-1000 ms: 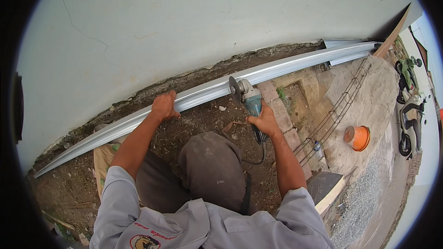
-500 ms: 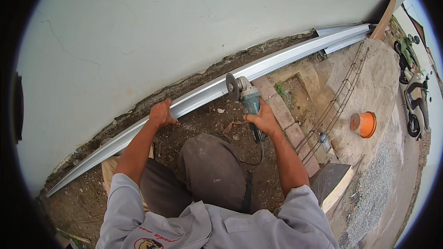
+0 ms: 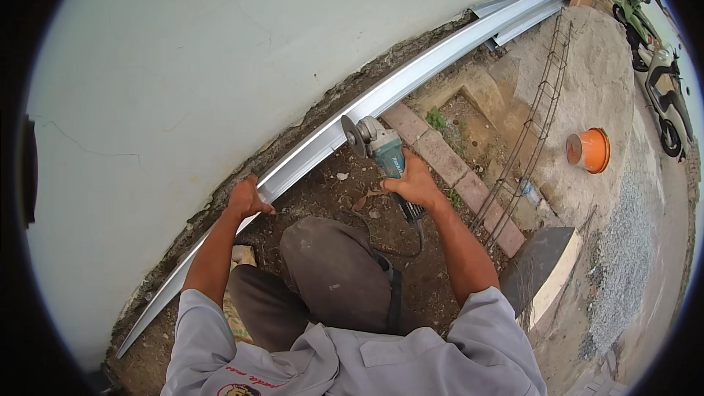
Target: The worker measures, marks, and cuts aluminum or metal trim using a tape measure, chalk/pencil, and an angle grinder.
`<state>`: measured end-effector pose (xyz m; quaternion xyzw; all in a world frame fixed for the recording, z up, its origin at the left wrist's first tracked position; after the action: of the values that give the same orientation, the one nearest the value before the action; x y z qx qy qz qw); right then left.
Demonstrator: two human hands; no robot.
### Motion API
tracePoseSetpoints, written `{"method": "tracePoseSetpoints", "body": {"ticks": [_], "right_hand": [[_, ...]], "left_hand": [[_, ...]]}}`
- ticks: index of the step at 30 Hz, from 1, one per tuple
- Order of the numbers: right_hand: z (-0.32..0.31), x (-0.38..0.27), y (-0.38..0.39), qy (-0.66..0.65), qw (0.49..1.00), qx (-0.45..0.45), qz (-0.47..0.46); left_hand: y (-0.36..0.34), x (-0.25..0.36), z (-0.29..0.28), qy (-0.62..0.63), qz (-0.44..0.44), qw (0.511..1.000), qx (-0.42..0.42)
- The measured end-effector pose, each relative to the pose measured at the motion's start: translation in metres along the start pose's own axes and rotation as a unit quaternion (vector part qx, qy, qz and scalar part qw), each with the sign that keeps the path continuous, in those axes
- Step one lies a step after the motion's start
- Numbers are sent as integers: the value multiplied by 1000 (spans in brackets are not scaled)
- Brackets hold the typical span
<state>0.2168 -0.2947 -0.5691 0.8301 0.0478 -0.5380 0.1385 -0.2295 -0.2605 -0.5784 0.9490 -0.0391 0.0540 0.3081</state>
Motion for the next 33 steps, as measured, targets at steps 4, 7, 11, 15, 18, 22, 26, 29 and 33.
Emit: {"method": "tracePoseSetpoints", "body": {"ticks": [4,7,11,15,18,22,26,29,33], "right_hand": [[7,-4,1,-66,998,-13,0],[6,-11,-13,-27,999,-20,-9],[11,-17,-21,2,999,-27,-16],[12,-28,-26,11,999,-41,-9],[12,-30,-27,13,999,-37,-20],[15,-32,-31,23,998,-58,-16],[20,-25,-34,27,998,-57,-26],[22,-11,-40,-11,997,-65,-30],[24,-6,-43,-19,997,-68,-31]], "left_hand": [[10,-2,2,34,3,999,28],[6,-2,3,47,20,998,45],[9,0,4,54,7,998,34],[9,0,6,57,-1,997,45],[12,4,6,56,-3,997,51],[14,6,6,51,-20,998,44],[15,6,8,47,-17,997,53],[12,6,10,41,-18,997,55],[13,6,9,44,-23,998,49]]}}
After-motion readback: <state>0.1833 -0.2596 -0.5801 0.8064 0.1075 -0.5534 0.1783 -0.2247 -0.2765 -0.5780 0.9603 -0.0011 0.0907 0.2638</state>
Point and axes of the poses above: each hand's wrist, its own y-axis away from the middle knuckle, its own z-axis out of the palm, x = y × z, the point moved 2 cm from there along -y, towards the middle knuckle, and after that the axes turned 9 degrees about -x, right-handed, at the moved point
